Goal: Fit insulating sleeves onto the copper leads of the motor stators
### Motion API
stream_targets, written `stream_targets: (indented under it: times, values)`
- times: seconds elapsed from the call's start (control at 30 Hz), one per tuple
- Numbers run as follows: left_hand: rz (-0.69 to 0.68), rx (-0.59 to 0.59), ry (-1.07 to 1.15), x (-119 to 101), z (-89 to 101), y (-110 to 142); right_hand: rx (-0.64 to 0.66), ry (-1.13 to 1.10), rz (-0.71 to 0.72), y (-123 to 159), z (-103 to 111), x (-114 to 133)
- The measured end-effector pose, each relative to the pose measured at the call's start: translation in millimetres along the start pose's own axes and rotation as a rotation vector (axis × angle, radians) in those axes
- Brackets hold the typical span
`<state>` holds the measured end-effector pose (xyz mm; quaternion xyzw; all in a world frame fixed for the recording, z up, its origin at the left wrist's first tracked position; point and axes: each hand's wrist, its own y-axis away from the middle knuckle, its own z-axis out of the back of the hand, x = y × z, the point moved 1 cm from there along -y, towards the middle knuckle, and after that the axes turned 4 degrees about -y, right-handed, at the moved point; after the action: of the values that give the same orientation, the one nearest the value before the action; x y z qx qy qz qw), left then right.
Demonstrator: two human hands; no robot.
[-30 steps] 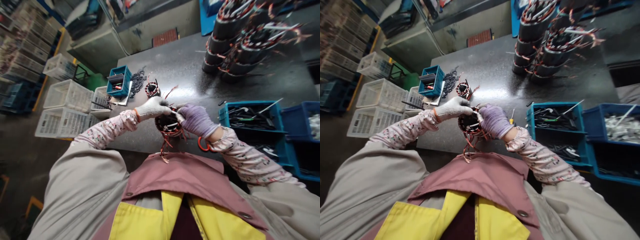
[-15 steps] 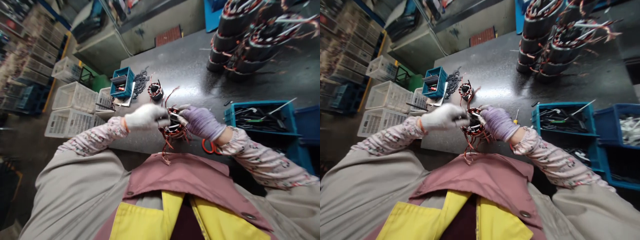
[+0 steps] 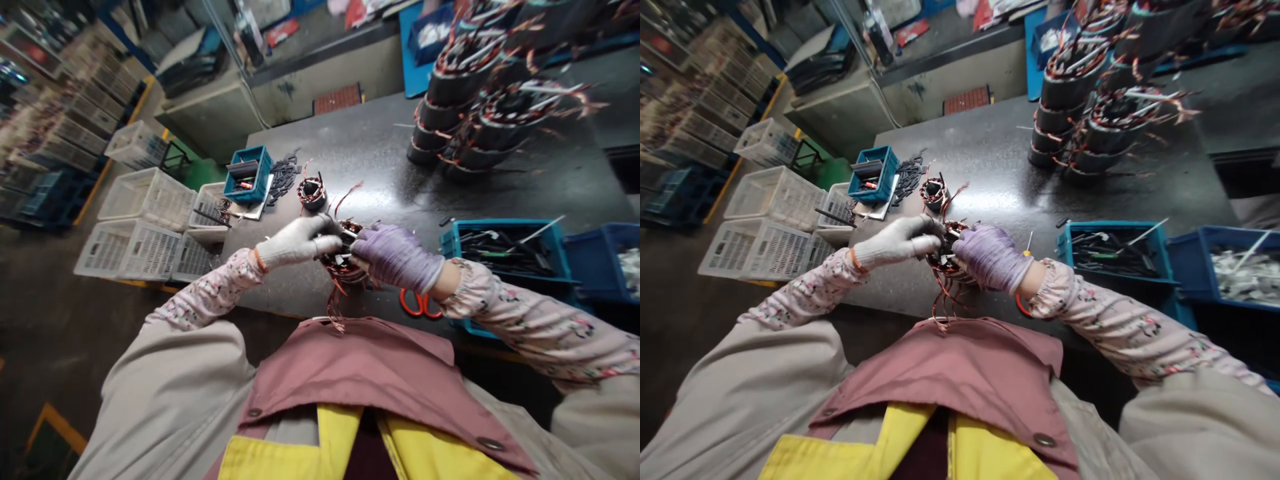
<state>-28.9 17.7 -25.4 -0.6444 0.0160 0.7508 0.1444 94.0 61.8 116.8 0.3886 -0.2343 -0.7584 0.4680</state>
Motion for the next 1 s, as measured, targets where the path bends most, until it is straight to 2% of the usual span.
stream_targets:
  times: [0.17,0.3,0.4,0.5,0.53,0.6,0.67,0.7,0.77,0.83,0.87,0.9,0.93,0.97,1.0]
  values:
    - [-0.029,0.197,-0.594,-23,-7.7,-5,0.004,-0.053,-0.04,0,-3,2]
    - [-0.072,0.369,-0.785,-30,-3.5,-20,-0.018,-0.09,-0.05,8,-15,5]
    - [-0.015,0.399,-0.876,-29,-1.8,-25,-0.028,-0.103,-0.061,13,-20,10]
    - [0.004,0.388,-0.826,-34,-5.3,-25,-0.012,-0.141,-0.09,13,-21,14]
    - [0.024,0.391,-0.74,-37,-7.1,-23,-0.009,-0.157,-0.095,11,-22,15]
    - [0.102,0.446,-0.409,-48,-10.7,-15,-0.035,-0.188,-0.092,8,-28,15]
    - [0.141,0.484,0.007,-59,-12.1,-2,-0.166,-0.251,-0.056,7,-39,12]
    - [0.121,0.457,0.182,-63,-10.9,7,-0.252,-0.291,-0.027,9,-47,8]
    - [0.027,0.256,0.351,-62,-4.9,23,-0.405,-0.362,0.041,21,-62,-2]
    - [-0.035,0.001,0.259,-52,-1.0,35,-0.61,-0.462,0.043,38,-75,-15]
    - [-0.052,-0.067,0.14,-45,-3.1,38,-0.739,-0.535,0.011,45,-78,-21]
    - [-0.067,-0.071,-0.008,-38,-8.9,37,-0.871,-0.631,-0.027,48,-80,-26]
    - [-0.073,-0.024,-0.162,-32,-18.2,33,-0.969,-0.74,-0.061,46,-79,-29]
    - [-0.067,0.042,-0.297,-28,-29.8,27,-1.004,-0.846,-0.084,38,-76,-30]
    - [-0.051,0.102,-0.396,-25,-42.4,20,-0.958,-0.924,-0.099,24,-71,-29]
